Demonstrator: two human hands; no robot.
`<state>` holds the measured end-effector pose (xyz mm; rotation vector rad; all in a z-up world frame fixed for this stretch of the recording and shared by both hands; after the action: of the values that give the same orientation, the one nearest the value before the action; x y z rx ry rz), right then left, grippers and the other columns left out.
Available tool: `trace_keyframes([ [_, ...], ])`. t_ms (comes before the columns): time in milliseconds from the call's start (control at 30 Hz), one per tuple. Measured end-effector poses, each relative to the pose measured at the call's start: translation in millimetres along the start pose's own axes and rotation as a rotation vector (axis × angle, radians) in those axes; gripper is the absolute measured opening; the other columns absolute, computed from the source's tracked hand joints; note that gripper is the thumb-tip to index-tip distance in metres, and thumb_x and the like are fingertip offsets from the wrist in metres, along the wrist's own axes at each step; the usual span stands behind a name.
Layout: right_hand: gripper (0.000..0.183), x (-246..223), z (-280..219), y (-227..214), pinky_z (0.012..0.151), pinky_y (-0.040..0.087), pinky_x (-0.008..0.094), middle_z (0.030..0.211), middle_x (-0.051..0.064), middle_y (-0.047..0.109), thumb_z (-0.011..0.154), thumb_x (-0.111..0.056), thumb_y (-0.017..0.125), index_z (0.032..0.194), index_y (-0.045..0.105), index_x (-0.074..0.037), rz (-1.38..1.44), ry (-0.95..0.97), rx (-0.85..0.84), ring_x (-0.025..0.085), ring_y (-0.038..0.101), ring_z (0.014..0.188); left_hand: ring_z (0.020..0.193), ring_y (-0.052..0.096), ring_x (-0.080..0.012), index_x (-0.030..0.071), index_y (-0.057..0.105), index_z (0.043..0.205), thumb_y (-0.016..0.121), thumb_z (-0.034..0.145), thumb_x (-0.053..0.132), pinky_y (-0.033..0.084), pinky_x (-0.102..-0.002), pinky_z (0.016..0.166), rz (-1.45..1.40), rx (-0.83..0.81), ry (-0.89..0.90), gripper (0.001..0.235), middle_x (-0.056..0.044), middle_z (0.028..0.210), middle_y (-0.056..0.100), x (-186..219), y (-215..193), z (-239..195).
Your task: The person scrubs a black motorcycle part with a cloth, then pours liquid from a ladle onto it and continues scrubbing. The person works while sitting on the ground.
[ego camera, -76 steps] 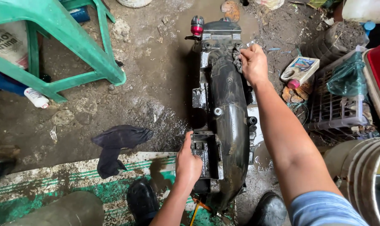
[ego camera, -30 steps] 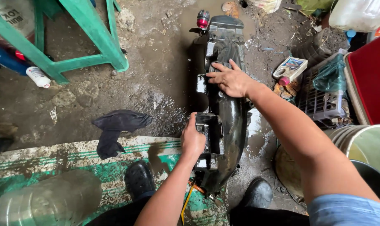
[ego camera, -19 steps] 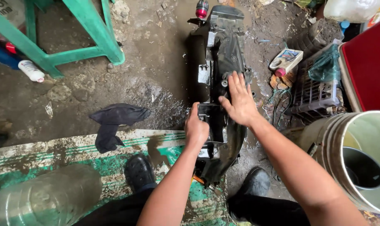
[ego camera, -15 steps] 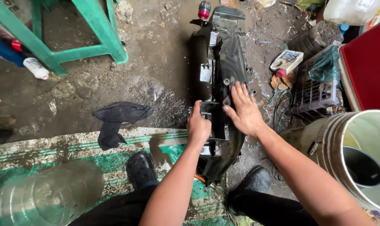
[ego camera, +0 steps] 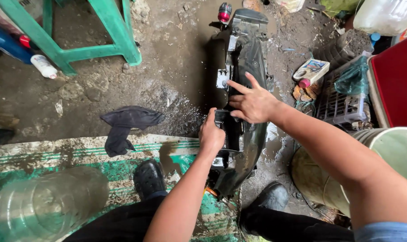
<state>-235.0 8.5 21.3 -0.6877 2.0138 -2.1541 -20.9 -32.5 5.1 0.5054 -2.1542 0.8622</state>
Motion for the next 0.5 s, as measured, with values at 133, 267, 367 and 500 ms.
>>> trace_keyframes([
  [133,0.05,0,-10,3,0.131,0.01,0.076,0.133,-0.01,0.08,0.114,-0.052,0.041,0.126,0.084,-0.028,0.024,-0.026,0.037,0.027,0.029,0.174,0.131,0.072,-0.0445,0.03,0.049,0.167,0.056,0.099,0.005,0.059,-0.058,0.11,-0.035,0.002,-0.025,0.073,-0.014,0.143,0.072,-16,7,6],
  [267,0.053,-26,-66,-3,0.125,0.017,0.077,0.164,-0.001,0.063,0.118,-0.047,0.035,0.156,0.064,-0.024,0.154,0.154,0.099,0.037,0.031,0.172,0.131,0.072,-0.0455,0.031,0.05,0.166,0.056,0.1,0.005,0.059,-0.059,0.11,-0.037,-0.009,-0.037,0.071,-0.016,0.14,0.073,-11,0,-1],
  [367,0.058,-84,-109,9,0.123,0.018,0.08,0.178,0.005,0.049,0.117,-0.042,0.038,0.169,0.052,-0.02,0.196,0.364,0.096,0.042,0.028,0.171,0.13,0.072,-0.0465,0.034,0.051,0.165,0.056,0.101,0.006,0.059,-0.057,0.108,-0.031,-0.015,-0.045,0.069,-0.018,0.135,0.075,-3,-3,-10],
  [500,0.066,-167,-119,24,0.123,0.024,0.078,0.181,0.012,0.043,0.109,-0.034,0.059,0.171,0.049,-0.013,0.086,0.572,0.087,0.043,0.032,0.168,0.125,0.075,-0.0432,0.036,0.052,0.164,0.058,0.102,0.009,0.061,-0.054,0.105,-0.017,0.027,-0.044,0.068,-0.017,0.127,0.077,-11,3,-3],
])
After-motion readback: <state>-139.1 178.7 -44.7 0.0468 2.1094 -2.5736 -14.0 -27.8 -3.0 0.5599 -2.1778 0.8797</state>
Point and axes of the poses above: each hand's wrist, its own z-axis towards the middle knuckle, its own y-axis out of the palm, x = y × z, the point moved 3 cm from there along z, towards the middle knuckle
